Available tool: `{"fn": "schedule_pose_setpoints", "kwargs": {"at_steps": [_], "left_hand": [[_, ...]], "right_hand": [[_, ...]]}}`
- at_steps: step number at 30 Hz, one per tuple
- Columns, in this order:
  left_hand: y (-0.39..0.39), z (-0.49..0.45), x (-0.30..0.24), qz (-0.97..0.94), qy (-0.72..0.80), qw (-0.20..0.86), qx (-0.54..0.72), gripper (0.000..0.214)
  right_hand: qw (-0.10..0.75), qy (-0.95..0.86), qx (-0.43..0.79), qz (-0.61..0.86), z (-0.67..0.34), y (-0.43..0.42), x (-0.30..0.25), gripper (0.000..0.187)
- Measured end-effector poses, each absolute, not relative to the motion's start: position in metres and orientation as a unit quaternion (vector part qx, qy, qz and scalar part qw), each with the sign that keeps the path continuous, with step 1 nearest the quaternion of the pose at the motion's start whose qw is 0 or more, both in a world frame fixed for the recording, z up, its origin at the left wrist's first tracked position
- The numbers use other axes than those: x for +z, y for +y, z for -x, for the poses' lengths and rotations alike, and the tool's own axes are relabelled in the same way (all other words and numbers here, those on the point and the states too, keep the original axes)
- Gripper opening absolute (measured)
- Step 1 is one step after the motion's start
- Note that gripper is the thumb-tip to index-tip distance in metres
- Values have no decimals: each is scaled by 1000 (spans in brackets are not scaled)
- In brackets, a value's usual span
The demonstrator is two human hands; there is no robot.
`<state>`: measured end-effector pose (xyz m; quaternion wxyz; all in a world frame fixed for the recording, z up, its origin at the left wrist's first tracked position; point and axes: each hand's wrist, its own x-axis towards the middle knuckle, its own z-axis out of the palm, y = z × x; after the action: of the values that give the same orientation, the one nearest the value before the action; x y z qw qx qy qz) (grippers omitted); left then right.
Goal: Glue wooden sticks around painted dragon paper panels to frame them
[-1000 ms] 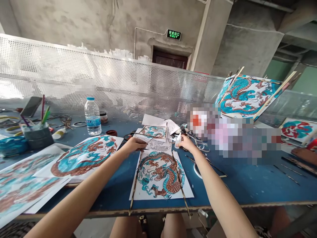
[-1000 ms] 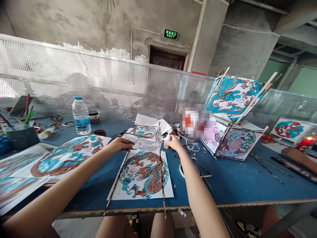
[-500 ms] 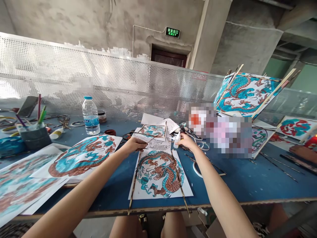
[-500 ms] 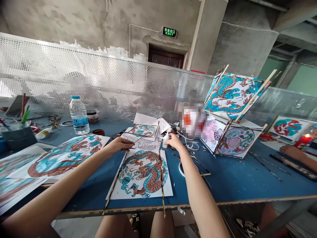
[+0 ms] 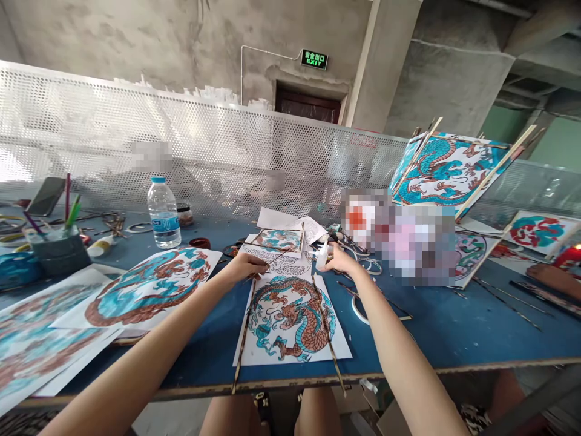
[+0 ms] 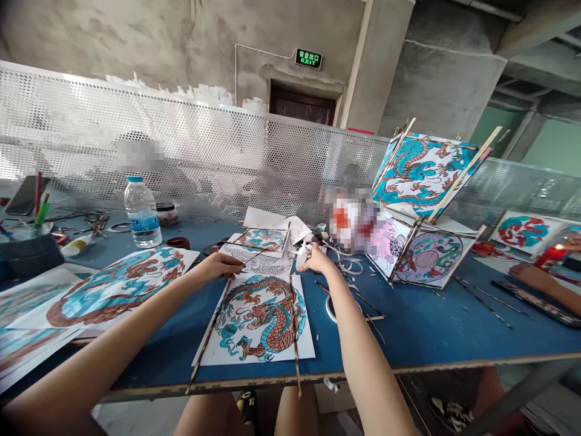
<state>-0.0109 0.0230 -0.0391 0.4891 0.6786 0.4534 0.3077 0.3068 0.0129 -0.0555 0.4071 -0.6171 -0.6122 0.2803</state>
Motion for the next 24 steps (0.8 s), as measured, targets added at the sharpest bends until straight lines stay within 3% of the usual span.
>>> {"fn": "schedule_pose_setpoints", "kwargs": {"at_steps": [3,6,9,11,16,24], "left_hand": [[23,10,-39,-725,468,420,281,28],[20,8,-36,-809,466,262,245,24],[14,6,-32,-869,425,131,218,24],[10,5,-30,-893,394,86,201,25],[4,2,-29,-908,363,77,195,27],[1,1,-26,-900,382,58,201,28]], "right_hand": [[476,-604,255,586,-307,-2,-34,103],[567,-636,142,505,-289,-17,-12,79],[485,-751,37,447,-256,-25,-5,33],[394,-815,8,424,-233,-26,-13,21],[275,-869,-23,411,-200,-22,-38,14],[308,-841,15,446,-201,-25,-37,16]]}}
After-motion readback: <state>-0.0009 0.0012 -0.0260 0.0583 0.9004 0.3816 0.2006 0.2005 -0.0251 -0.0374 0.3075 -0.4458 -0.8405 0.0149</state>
